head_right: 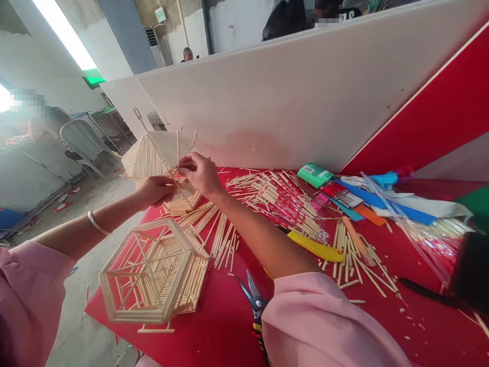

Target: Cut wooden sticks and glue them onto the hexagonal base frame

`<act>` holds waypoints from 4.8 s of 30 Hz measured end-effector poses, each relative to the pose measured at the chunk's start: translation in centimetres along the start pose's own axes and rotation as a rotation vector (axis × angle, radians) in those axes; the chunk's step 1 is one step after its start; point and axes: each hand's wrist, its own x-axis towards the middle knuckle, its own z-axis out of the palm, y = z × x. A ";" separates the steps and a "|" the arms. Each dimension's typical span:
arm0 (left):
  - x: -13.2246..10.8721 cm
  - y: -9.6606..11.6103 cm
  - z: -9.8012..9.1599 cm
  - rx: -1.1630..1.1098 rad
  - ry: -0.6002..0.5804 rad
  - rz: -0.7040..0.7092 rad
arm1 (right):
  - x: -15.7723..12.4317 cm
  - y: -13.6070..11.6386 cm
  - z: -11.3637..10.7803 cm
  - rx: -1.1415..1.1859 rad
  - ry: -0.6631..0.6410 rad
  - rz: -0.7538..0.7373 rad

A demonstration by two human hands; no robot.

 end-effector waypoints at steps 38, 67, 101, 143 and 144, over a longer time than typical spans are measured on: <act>-0.1 -0.6 -0.5 -0.101 -0.069 -0.085 | -0.6 2.4 1.0 0.083 0.048 0.245; -0.3 0.5 -0.1 -0.086 -0.014 -0.106 | -0.5 3.5 1.3 0.260 0.070 0.245; -22.7 4.3 3.4 -0.147 0.102 0.568 | -16.6 -16.3 -3.2 -0.095 -0.056 0.059; -23.2 -5.8 19.2 -0.912 -0.556 0.116 | -34.4 -8.8 -2.5 -0.224 0.200 0.437; -23.2 -5.8 19.2 -0.916 -0.546 0.110 | -34.3 -8.7 -2.4 -0.241 0.195 0.428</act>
